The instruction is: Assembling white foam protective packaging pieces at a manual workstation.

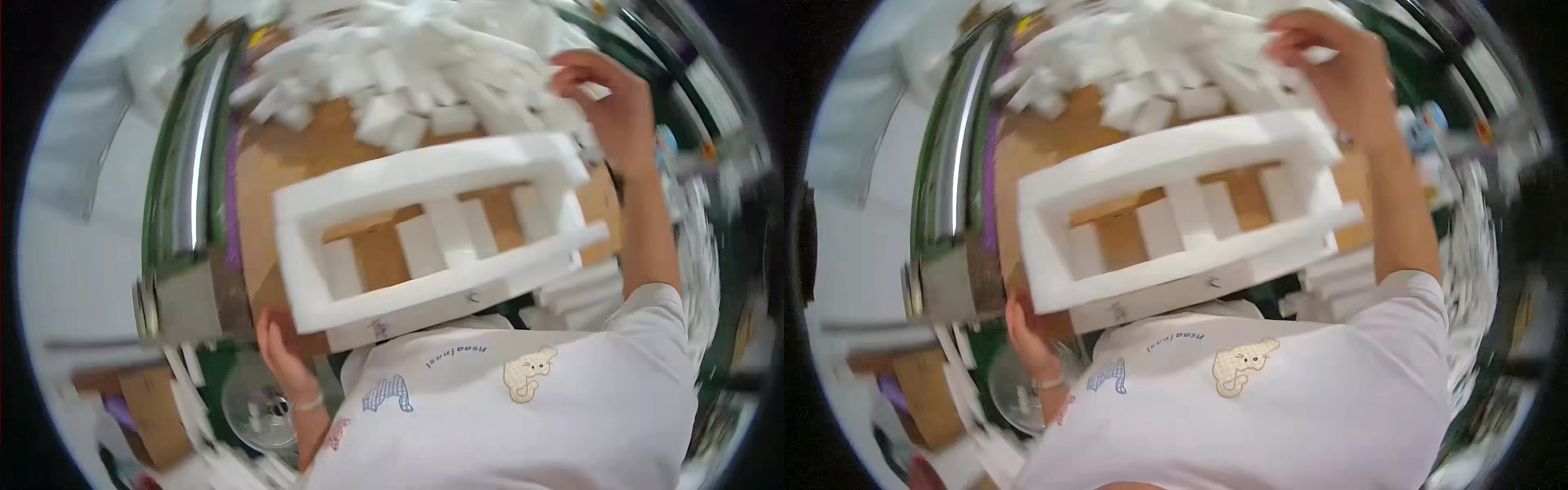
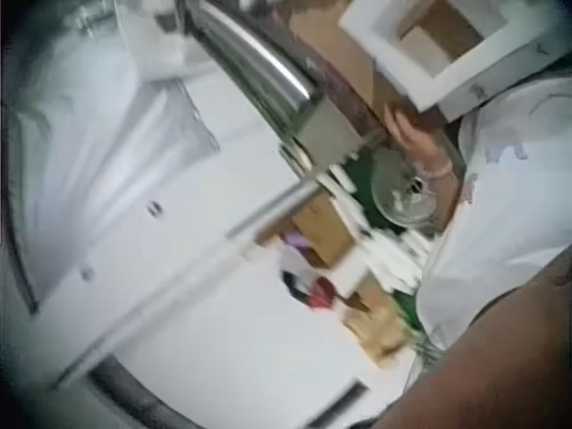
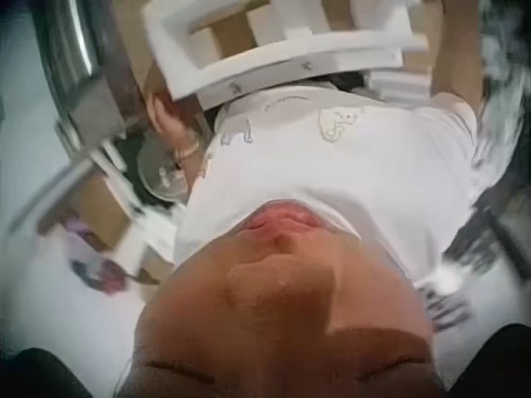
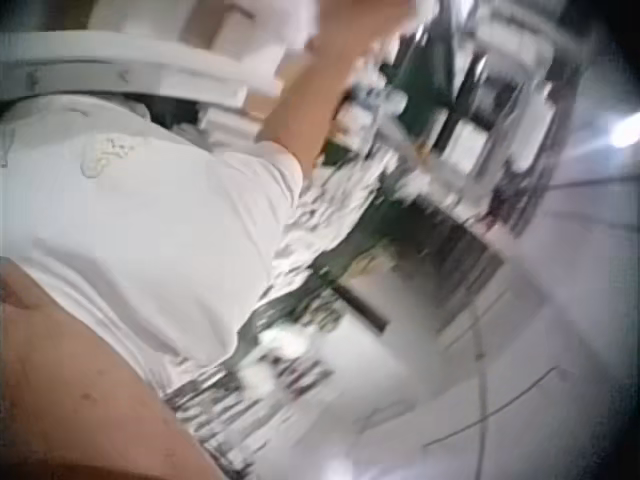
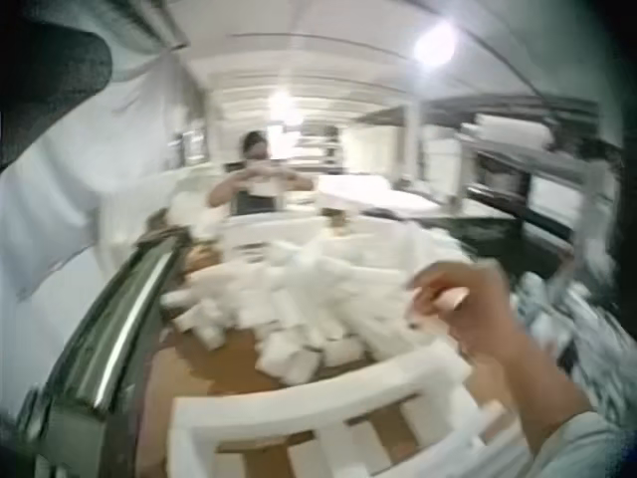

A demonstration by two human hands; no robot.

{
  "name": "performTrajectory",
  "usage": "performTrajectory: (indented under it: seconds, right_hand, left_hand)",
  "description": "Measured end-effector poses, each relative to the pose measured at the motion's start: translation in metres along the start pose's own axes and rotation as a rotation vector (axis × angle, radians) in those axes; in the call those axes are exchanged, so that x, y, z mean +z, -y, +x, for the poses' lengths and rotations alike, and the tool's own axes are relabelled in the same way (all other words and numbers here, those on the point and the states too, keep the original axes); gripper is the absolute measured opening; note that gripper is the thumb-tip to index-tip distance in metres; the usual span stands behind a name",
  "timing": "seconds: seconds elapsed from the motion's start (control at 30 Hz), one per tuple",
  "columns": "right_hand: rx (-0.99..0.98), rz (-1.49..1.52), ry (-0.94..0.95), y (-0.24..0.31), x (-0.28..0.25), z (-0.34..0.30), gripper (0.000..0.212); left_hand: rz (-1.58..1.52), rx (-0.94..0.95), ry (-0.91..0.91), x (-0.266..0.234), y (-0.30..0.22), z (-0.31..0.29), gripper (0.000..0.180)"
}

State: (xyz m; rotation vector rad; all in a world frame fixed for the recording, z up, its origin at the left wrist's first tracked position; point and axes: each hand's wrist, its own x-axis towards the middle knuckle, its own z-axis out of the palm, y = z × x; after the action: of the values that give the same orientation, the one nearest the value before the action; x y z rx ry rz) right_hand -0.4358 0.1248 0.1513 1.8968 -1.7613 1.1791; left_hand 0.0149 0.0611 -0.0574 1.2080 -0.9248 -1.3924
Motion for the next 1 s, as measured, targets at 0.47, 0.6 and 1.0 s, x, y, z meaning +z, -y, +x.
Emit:
performTrajectory:
  seconds: [0.47,0.6,1.0]
  right_hand:
    - [1.666,0.921,0.457,-0.097,-0.056,-0.262,0.057]
    - [1.608,1.371,0.561,-0.12,-0.038,-0.282,0.043]
    - [1.462,0.733,0.534,-0.095,-0.046,-0.196,0.058]
  left_hand:
    - [0.161,-0.479,0.369,-0.008,-0.016,0.028,0.035]
    - [0.023,-0.741,0.383,-0.022,-0.004,0.053,0.037]
    - [0.188,-0.613,0.322,0.014,-0.034,0.029,0.03]
